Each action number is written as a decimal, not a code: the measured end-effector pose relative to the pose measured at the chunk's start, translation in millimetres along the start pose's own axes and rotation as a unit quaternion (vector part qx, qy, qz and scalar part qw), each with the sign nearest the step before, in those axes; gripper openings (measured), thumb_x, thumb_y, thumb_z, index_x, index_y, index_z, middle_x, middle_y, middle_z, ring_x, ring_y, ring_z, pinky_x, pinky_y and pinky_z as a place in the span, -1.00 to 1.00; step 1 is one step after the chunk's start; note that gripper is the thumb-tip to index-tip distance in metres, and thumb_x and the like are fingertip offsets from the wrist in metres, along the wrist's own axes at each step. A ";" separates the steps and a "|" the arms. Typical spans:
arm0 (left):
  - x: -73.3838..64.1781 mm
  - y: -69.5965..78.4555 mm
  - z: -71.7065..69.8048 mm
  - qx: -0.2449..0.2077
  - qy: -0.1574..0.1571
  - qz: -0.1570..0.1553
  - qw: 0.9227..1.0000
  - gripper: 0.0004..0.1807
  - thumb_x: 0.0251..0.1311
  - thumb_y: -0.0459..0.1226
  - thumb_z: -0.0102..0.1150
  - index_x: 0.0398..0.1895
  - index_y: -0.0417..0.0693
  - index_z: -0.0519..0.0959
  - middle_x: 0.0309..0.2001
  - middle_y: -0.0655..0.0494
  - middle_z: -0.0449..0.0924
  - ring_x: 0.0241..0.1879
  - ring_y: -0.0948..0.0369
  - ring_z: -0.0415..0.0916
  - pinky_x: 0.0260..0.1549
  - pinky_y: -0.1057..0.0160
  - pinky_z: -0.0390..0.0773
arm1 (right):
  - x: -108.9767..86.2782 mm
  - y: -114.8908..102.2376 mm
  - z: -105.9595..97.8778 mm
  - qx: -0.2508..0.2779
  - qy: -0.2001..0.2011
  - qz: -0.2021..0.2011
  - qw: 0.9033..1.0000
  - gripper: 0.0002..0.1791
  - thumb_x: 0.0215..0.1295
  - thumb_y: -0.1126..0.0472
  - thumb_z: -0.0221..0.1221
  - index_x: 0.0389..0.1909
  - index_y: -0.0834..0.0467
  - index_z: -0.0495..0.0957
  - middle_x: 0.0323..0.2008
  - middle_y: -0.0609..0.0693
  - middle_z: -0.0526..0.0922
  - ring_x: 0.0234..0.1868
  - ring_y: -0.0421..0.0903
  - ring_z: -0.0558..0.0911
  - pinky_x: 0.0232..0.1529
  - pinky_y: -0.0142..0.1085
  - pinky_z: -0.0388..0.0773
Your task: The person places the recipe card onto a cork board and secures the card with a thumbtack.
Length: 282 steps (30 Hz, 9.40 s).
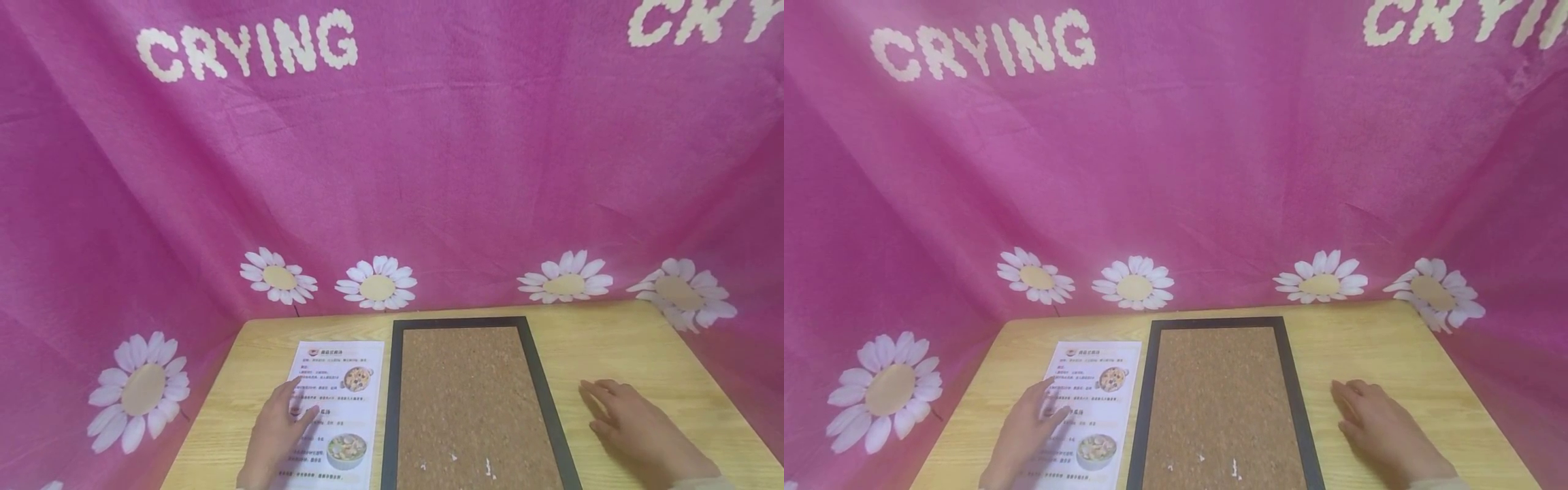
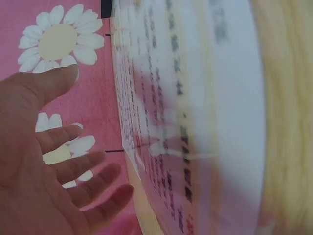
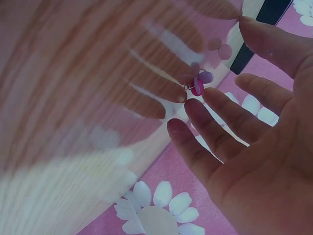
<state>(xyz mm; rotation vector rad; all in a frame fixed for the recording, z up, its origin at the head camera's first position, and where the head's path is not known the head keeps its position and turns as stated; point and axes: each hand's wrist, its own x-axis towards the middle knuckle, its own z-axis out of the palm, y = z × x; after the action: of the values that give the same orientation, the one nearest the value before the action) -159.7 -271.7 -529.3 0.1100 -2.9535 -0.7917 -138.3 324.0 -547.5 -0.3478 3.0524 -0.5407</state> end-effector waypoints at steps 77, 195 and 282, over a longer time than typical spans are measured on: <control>-4.6 -53.2 -24.8 -0.290 -0.093 -0.174 0.937 -0.78 0.42 -0.40 0.14 0.00 -0.41 0.55 -0.27 -0.15 0.78 -0.36 0.01 0.75 -0.33 0.06 0.72 | -9.9 10.8 -10.2 0.048 -0.034 0.055 0.997 -0.66 0.38 0.22 0.22 -0.60 -0.04 0.39 -0.62 -0.21 0.32 -0.53 -0.32 0.30 -0.42 -0.36 0.27; -14.1 118.0 86.5 -0.472 -0.281 -0.076 0.832 -0.73 0.27 -0.45 0.28 0.01 -0.27 0.51 -0.20 -0.15 0.82 -0.28 0.10 0.82 -0.37 0.29 0.71 | 79.1 -46.7 -45.1 0.081 0.196 -0.085 0.974 -0.66 0.00 0.40 0.47 -0.62 -0.09 0.59 -0.56 -0.25 0.68 -0.48 -0.44 0.48 -0.38 -0.35 0.51; 12.8 111.1 62.4 -0.130 -0.180 0.028 0.975 -0.29 -0.02 -0.30 0.64 0.25 -0.11 0.55 -0.16 0.04 0.57 -0.28 0.18 0.46 -0.29 0.23 0.45 | 203.0 -54.2 16.0 0.054 0.015 -0.025 0.998 -0.88 0.25 0.45 0.28 -0.26 0.26 0.76 -0.30 0.15 0.75 -0.28 0.02 0.62 -0.09 0.00 0.63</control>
<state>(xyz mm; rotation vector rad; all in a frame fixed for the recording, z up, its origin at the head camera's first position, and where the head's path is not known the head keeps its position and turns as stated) -183.8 -145.9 -526.6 -0.1480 -3.1215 -1.3041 -323.6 223.9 -540.7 -0.4162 3.0342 -0.7177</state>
